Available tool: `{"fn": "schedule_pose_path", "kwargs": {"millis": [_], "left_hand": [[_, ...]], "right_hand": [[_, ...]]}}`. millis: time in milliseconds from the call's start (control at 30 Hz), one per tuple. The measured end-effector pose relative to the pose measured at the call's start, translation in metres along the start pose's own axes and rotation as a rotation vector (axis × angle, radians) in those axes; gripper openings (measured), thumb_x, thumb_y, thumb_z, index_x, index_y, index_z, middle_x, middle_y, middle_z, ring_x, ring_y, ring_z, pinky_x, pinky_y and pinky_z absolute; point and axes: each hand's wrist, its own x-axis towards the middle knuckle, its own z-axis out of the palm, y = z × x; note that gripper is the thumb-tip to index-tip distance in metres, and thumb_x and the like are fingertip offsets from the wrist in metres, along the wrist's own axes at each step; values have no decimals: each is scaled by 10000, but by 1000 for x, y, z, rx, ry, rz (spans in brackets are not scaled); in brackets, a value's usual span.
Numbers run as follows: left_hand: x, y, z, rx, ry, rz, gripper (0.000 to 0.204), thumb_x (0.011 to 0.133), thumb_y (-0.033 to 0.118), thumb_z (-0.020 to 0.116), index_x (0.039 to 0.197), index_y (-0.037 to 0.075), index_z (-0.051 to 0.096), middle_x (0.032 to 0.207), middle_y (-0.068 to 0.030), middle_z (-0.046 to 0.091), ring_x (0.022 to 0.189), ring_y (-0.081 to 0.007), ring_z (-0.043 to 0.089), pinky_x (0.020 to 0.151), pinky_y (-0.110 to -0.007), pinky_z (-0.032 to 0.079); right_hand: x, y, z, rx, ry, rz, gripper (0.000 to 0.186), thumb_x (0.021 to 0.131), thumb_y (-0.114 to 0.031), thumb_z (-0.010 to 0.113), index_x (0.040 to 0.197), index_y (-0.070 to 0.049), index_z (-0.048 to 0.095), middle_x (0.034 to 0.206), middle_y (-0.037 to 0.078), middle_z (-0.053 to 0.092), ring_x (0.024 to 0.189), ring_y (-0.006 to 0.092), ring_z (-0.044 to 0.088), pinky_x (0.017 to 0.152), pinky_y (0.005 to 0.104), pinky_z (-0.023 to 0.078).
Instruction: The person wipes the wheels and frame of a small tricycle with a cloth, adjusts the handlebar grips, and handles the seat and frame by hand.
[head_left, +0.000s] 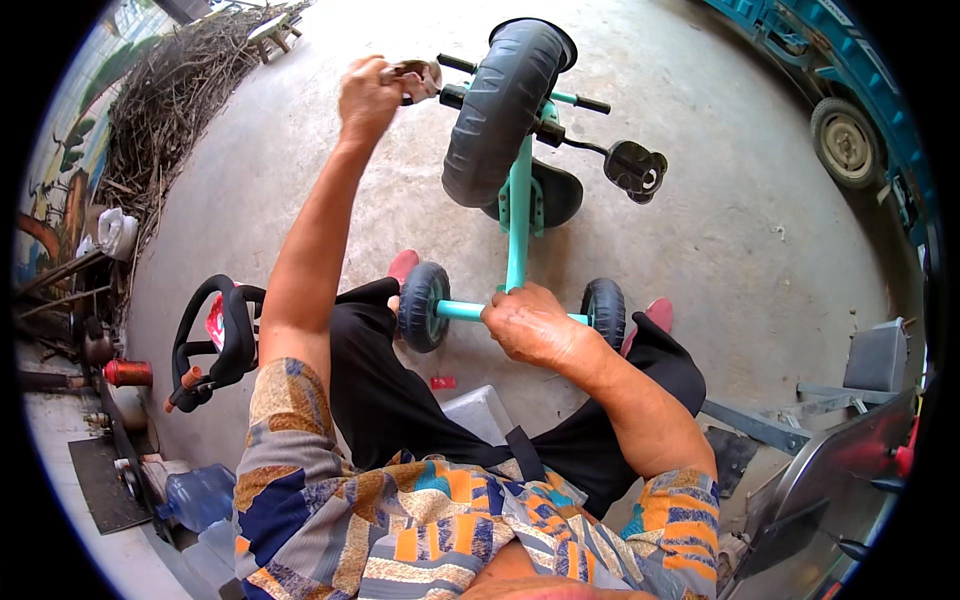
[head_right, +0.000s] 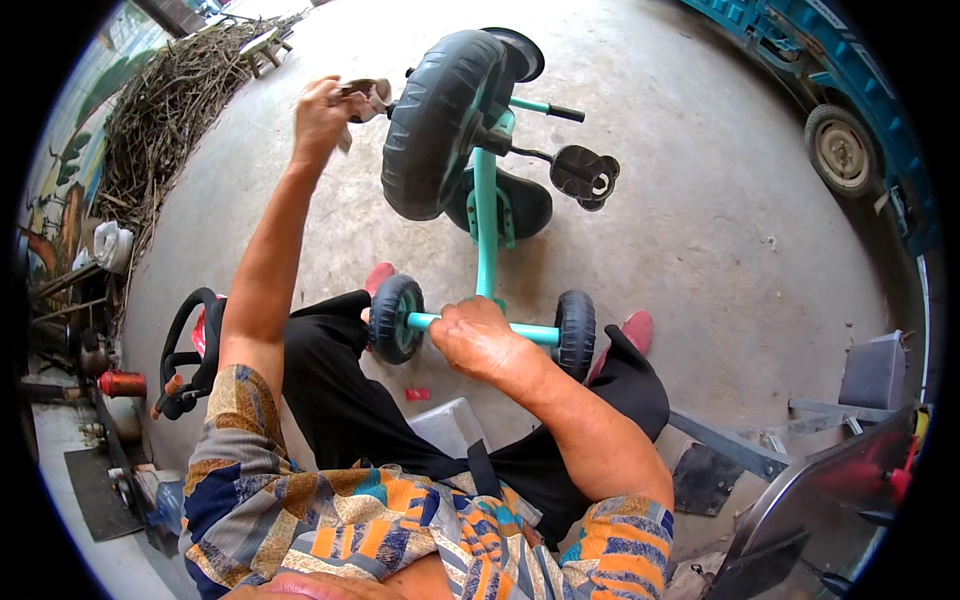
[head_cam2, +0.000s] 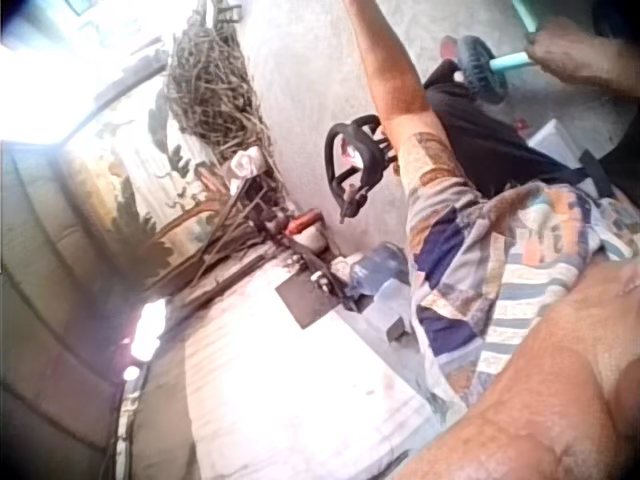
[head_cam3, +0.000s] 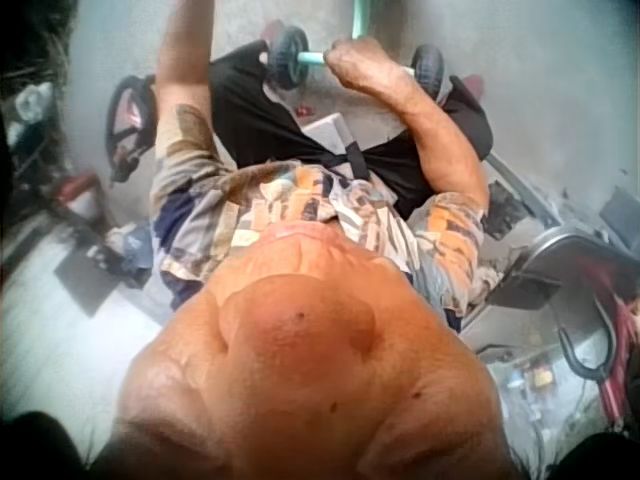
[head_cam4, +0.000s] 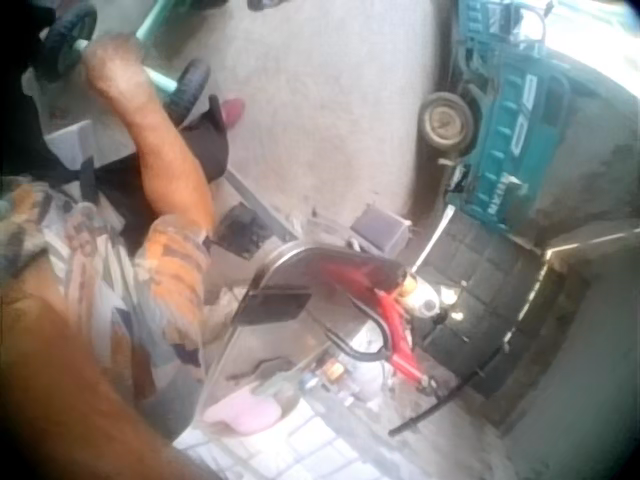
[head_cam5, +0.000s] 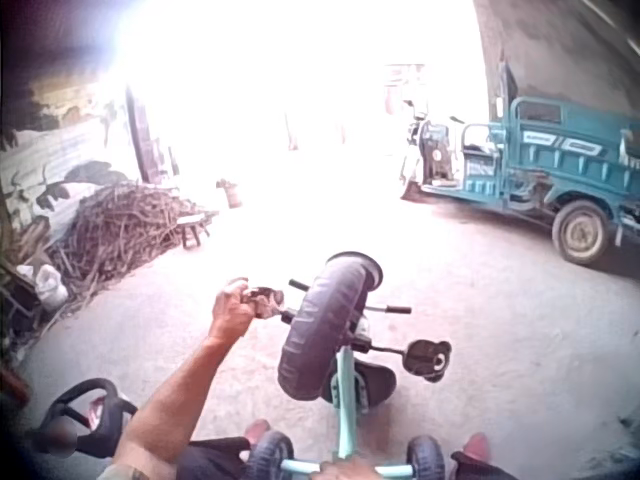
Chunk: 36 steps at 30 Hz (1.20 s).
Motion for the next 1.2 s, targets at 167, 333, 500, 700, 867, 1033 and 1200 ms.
{"fn": "schedule_pose_path", "kwargs": {"millis": [167,333,500,700,867,1033,1200], "left_hand": [[17,15,20,283,-395,-252,339,788,379,628,970,93,618,997,-209,649,981,-374,608,815,-456,467],[16,-5,27,350,-434,-362,389,803,400,604,1033,87,622,1010,-213,655,1005,-374,607,834,-464,458],[-38,-43,44,-408,-362,-730,176,785,117,557,846,18,689,803,-113,679,762,-174,634,641,-336,474],[-117,-44,78,-703,-265,-1010,181,737,3,519,804,7,687,773,-54,658,689,-146,596,610,-281,453],[-110,-54,79,-773,-72,-993,146,829,54,544,892,34,674,783,-59,650,687,-168,609,635,-286,480],[-87,-53,70,-857,98,-1008,93,857,102,596,860,35,661,755,-27,625,646,-149,590,602,-305,487],[-48,-53,52,-895,152,-881,167,854,-16,536,981,-24,645,890,-72,655,751,-157,629,673,-297,500]], "right_hand": [[-7,6,-1,-54,14,41,104,748,-42,569,799,-16,656,806,142,637,740,306,632,671,400,480],[-13,10,-4,-80,41,87,96,761,-50,564,787,-31,655,802,127,630,725,292,621,675,386,460],[-14,10,-3,-38,32,93,102,779,-60,547,773,-49,649,792,117,624,753,290,618,687,394,448],[-15,14,-4,-58,119,130,91,776,-67,555,777,-44,644,809,126,625,772,298,622,693,400,450],[-15,26,-24,-78,189,199,70,728,-49,600,775,-38,651,811,149,632,780,312,636,681,408,452],[-19,25,-28,-81,185,202,83,723,-54,612,780,-34,670,807,165,643,749,303,639,661,388,444],[-18,15,-25,-54,152,218,88,746,-65,610,791,-55,685,822,139,648,804,275,628,717,382,415]]}}
